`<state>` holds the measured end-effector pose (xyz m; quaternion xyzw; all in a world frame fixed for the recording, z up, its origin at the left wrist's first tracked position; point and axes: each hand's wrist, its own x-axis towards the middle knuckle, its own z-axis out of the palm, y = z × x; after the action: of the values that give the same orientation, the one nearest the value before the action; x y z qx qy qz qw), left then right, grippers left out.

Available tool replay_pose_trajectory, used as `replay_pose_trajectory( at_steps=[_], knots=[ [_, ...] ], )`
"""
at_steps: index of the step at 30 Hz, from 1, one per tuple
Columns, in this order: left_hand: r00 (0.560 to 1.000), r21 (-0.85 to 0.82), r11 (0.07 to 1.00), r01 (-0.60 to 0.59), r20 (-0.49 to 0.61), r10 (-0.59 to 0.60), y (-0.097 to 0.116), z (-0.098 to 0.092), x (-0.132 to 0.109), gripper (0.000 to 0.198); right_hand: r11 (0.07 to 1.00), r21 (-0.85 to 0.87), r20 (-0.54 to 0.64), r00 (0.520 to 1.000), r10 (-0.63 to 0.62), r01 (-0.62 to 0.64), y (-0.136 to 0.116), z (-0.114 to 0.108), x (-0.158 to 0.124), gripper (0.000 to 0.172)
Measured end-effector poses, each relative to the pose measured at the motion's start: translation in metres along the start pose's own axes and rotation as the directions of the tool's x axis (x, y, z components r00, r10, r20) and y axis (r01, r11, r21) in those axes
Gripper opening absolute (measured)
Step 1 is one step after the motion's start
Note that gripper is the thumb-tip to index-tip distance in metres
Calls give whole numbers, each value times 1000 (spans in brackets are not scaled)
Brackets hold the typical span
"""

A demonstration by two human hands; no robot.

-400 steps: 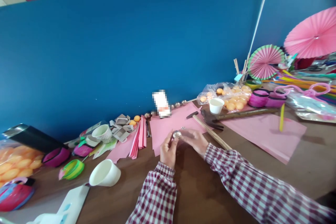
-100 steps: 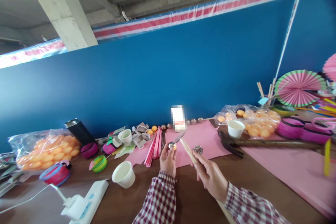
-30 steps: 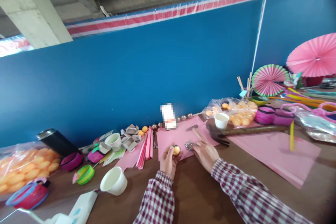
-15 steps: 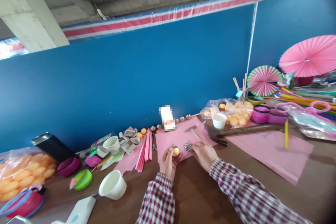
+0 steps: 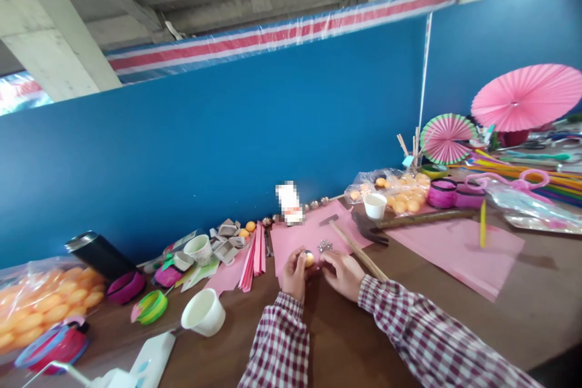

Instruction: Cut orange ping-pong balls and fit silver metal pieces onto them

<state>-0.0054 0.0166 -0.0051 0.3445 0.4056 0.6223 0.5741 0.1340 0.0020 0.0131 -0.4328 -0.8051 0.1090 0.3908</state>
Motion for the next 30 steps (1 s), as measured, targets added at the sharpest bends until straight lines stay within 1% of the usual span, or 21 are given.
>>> replay_pose_trajectory(
  at_steps=[2, 4, 8, 11, 16, 24, 30],
  knots=[
    [1000, -4, 1000, -11, 4, 11, -1, -1, 0, 34, 999, 35, 1, 1000, 7, -7, -3, 3, -2, 12],
    [1000, -19, 1000, -25, -15, 24, 0, 0, -1, 34, 997, 72, 3, 1000, 23, -23, -5, 5, -4, 12],
    [997, -36, 998, -50, -61, 48, 2, 2, -1, 31, 982, 168, -2, 996, 88, -87, -5, 6, -5, 11],
    [994, -25, 998, -65, -84, 63, 2, 3, 0, 28, 971, 206, -20, 991, 129, -123, -4, 8, -5, 11],
    [987, 24, 994, -103, -122, 105, -1, 4, 2, 24, 966, 212, -29, 987, 155, -146, -4, 9, -5, 12],
    [979, 120, 983, -141, -131, 156, -4, 4, -4, 24, 962, 225, -19, 986, 166, -157, -4, 4, -10, 13],
    [966, 146, 976, -162, -178, 187, -3, 9, -8, 26, 968, 203, 23, 989, 146, -147, 1, 4, -11, 14]
  ],
)
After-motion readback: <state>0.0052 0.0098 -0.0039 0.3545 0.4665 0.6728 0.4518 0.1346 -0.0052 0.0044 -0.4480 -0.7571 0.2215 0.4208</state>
